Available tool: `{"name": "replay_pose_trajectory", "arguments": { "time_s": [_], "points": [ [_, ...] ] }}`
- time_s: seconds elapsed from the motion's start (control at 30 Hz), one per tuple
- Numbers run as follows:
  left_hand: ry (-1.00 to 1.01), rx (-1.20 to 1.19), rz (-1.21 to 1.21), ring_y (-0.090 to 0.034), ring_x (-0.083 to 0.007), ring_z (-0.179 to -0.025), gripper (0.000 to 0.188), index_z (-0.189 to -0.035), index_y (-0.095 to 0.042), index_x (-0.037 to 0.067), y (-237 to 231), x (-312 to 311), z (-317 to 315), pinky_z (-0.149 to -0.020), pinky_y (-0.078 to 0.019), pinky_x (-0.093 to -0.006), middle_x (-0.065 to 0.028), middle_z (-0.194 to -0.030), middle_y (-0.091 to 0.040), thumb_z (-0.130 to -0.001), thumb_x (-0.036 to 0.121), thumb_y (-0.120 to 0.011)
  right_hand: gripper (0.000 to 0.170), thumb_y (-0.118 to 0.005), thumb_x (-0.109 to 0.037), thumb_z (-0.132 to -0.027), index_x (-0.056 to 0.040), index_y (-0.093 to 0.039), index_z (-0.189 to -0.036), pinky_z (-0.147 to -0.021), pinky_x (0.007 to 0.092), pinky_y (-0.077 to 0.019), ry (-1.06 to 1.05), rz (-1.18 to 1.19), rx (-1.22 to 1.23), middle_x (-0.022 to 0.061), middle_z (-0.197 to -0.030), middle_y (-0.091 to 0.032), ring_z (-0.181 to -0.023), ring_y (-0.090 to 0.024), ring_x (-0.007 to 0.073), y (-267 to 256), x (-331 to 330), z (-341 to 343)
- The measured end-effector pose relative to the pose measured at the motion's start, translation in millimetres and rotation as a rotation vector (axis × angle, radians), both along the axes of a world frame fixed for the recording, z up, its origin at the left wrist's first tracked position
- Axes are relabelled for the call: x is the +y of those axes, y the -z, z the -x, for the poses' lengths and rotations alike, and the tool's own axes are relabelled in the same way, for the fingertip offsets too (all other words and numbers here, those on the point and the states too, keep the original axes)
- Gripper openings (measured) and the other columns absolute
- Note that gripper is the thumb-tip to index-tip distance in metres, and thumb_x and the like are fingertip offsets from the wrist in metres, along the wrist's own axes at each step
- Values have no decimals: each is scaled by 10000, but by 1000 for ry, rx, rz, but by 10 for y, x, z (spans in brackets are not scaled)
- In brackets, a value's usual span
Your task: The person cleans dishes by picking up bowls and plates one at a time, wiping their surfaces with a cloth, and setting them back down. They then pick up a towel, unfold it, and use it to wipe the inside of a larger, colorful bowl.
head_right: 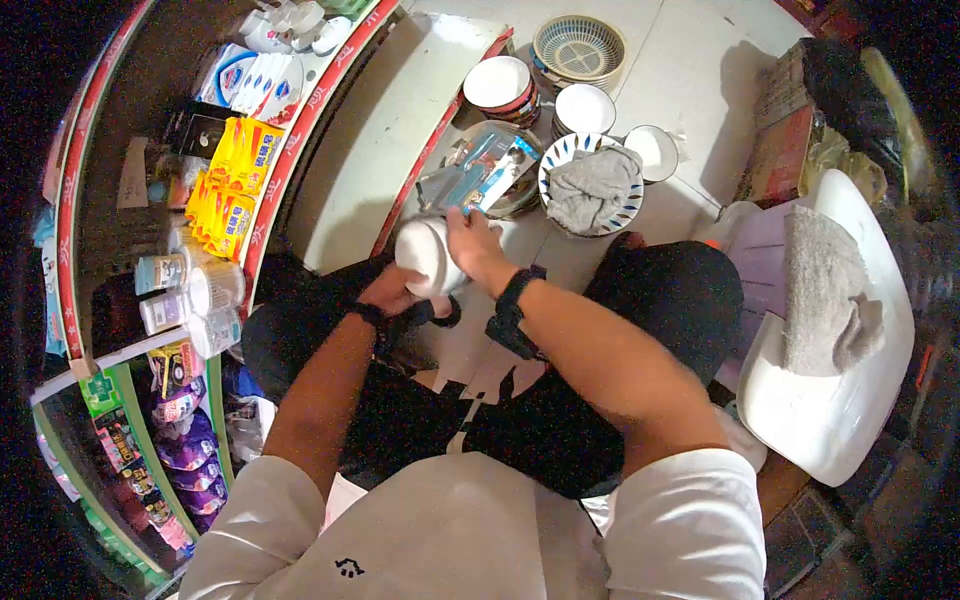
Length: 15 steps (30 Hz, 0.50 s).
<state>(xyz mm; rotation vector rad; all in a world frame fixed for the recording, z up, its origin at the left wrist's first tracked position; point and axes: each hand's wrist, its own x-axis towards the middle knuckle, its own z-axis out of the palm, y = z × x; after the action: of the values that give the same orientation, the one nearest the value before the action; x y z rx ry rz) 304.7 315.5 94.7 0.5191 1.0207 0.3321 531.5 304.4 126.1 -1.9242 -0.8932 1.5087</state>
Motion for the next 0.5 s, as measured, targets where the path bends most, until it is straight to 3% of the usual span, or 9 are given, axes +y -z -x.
{"name": "replay_pose_trajectory", "arguments": {
  "time_s": [0.07,0.1,0.27,0.3,0.33,0.4,0.43,0.5],
  "points": [
    [17,26,142,-578,-414,-1279,747,-1521,-397,53,251,-174,59,-1051,-513,-595,-185,-1450,-516,-820,-94,-605,776,-416,-613,-1022,-20,-431,-1522,-1181,514,-344,222,185,248,303,-1539,-450,-1425,-399,506,432,-210,52],
    [-12,8,113,-558,-432,-1297,736,-1517,-392,47,318,-294,60,-1034,-517,-628,-191,-1452,-503,-824,-105,-590,776,-416,-613,-1022,-20,-431,-1522,-1181,514,-344,223,187,243,303,-1539,-450,-1425,-399,506,484,-293,89],
    [102,108,167,-567,-409,-1299,704,-1526,-370,-14,643,-511,-64,-1079,-505,-569,-212,-1462,-517,-850,-66,-560,677,-332,-557,-1072,-60,-499,-1500,-1112,464,-412,314,481,527,202,-1476,-567,-1272,-579,357,800,-549,16],
    [87,158,177,-565,-402,-1303,689,-1516,-380,-21,751,-516,-69,-1083,-502,-565,-212,-1448,-527,-851,-62,-556,644,-318,-551,-1071,-76,-538,-1447,-1082,509,-428,372,408,448,173,-1402,-625,-1187,-615,320,1622,-601,112],
    [71,205,181,-563,-395,-1307,674,-1507,-391,-27,873,-490,-95,-1086,-500,-561,-212,-1434,-536,-853,-58,-552,644,-318,-551,-1071,-76,-538,-1447,-1082,509,-428,371,407,437,173,-1402,-625,-1187,-615,320,1661,-579,61],
    [56,222,144,-573,-380,-1290,653,-1488,-415,-24,1099,-458,-141,-1068,-510,-541,-197,-1407,-560,-852,-37,-563,594,-329,-556,-1062,-105,-579,-1358,-1036,526,-455,556,384,909,132,-1319,-670,-1124,-633,311,1631,-537,-18],
    [36,247,109,-583,-365,-1274,633,-1469,-439,-20,1223,-476,-160,-1049,-520,-521,-183,-1379,-584,-851,-16,-575,523,-345,-522,-1063,-111,-612,-1245,-993,514,-482,591,396,781,112,-1242,-691,-1087,-637,308,1130,-464,-72],
    [63,277,116,-594,-343,-1252,608,-1445,-466,-17,1473,-466,-170,-1024,-525,-496,-164,-1351,-605,-851,21,-592,510,-352,-511,-1063,-111,-619,-1235,-985,501,-488,559,407,774,108,-1223,-698,-1077,-641,301,1417,-428,-150]
  ]
}}
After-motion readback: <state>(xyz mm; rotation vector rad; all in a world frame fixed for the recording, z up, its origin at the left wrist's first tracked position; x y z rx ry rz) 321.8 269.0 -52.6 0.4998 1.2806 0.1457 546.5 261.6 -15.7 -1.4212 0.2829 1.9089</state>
